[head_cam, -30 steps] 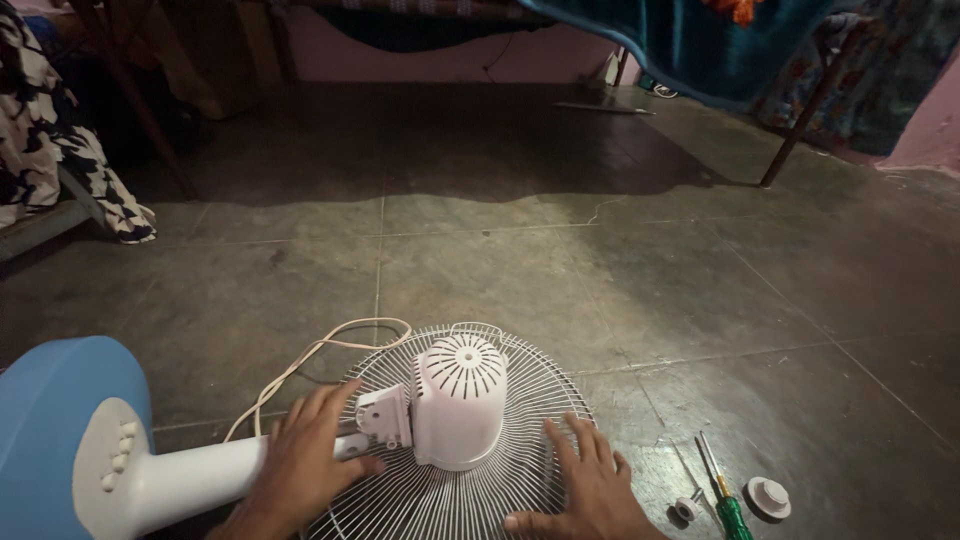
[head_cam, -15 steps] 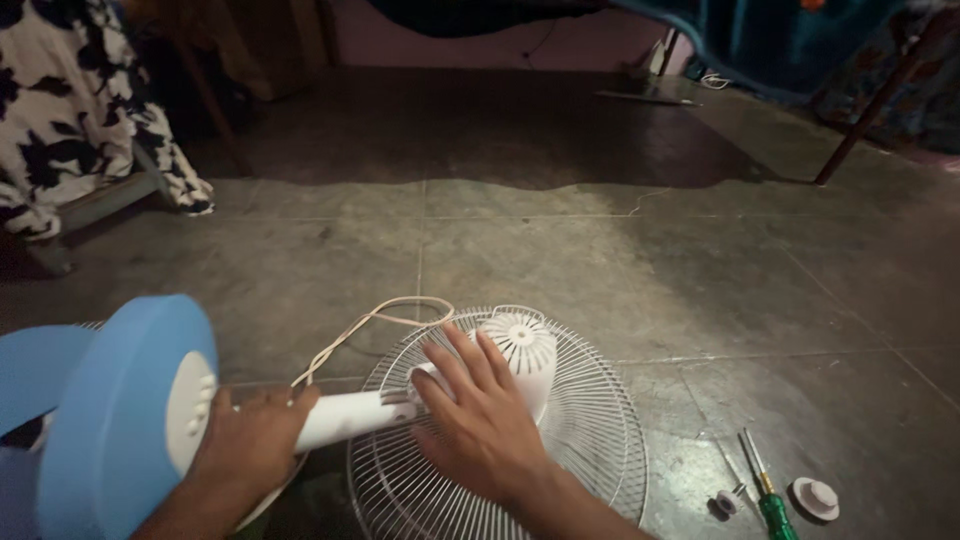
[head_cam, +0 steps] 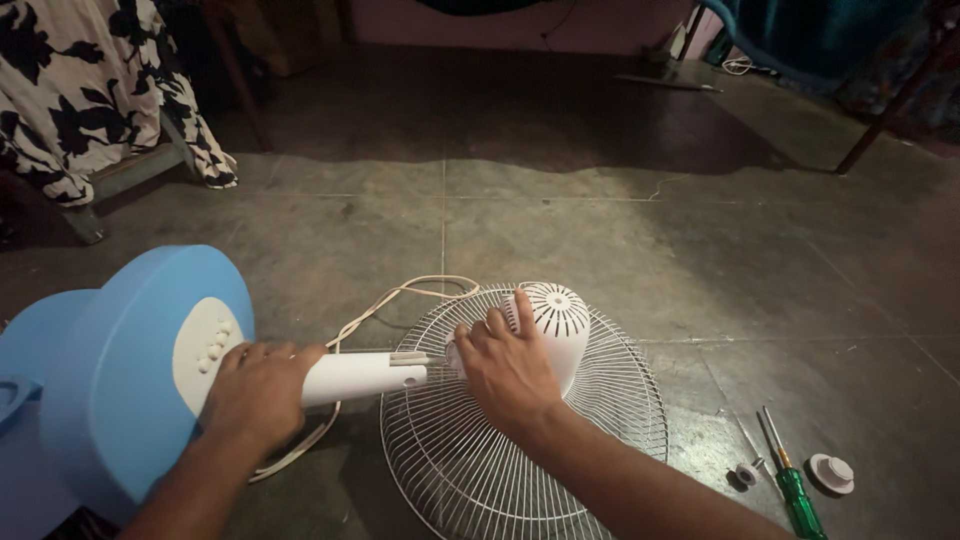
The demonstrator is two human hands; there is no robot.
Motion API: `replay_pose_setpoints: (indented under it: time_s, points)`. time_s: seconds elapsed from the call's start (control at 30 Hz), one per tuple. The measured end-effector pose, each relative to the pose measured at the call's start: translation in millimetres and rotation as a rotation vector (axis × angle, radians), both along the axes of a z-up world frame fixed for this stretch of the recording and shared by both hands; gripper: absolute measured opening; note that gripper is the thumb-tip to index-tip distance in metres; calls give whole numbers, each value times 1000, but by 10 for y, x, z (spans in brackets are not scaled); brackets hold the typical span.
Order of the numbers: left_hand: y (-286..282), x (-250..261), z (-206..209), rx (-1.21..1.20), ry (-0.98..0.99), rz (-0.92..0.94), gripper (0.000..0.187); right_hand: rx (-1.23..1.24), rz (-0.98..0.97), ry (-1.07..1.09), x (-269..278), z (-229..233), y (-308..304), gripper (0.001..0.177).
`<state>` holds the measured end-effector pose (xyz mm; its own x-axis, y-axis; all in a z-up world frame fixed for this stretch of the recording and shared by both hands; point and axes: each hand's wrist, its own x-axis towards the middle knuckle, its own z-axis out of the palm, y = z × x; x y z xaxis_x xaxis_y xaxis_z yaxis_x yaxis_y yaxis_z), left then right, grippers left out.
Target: The person disassembles a standing electric fan by removing the front grille, unscrewing the motor housing, and detaching the motor cover. They use a screwdriver to loosen screws and set the removed parts aside.
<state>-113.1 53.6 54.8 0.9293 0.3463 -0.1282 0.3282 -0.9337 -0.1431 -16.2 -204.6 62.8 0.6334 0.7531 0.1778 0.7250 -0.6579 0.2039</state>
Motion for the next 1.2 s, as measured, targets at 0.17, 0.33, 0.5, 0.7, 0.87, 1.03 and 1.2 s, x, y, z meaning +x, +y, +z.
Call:
replay_pose_setpoints:
  time_s: [0.17, 0.33, 0.5, 0.7, 0.87, 1.03, 1.2]
  points:
    - [61, 39, -66, 14, -12, 5, 63, -91, -38, -23, -34, 29, 48, 61]
    - [-63, 1, -216, 205, -144, -154, 63, 179, 71, 78, -38, 66, -31, 77]
    - [-453, 12, -58, 32, -190, -203, 109, 592, 58, 25, 76, -36, -654, 71]
    - [-1129, -115, 7, -262, -308, -68, 85, 798, -408, 112, 285, -246, -1742, 76]
    - [-1514, -127, -624, -439, -10, 190, 115, 825, -652, 573, 506, -545, -2128, 109]
    - [-1756, 25, -1508, -174, 4, 362, 67, 775, -541, 634, 682, -883, -2064, 112]
    - [-1612, 112, -1976, -228, 51, 301, 75, 429, -532, 568, 722, -1173, -1906, 87]
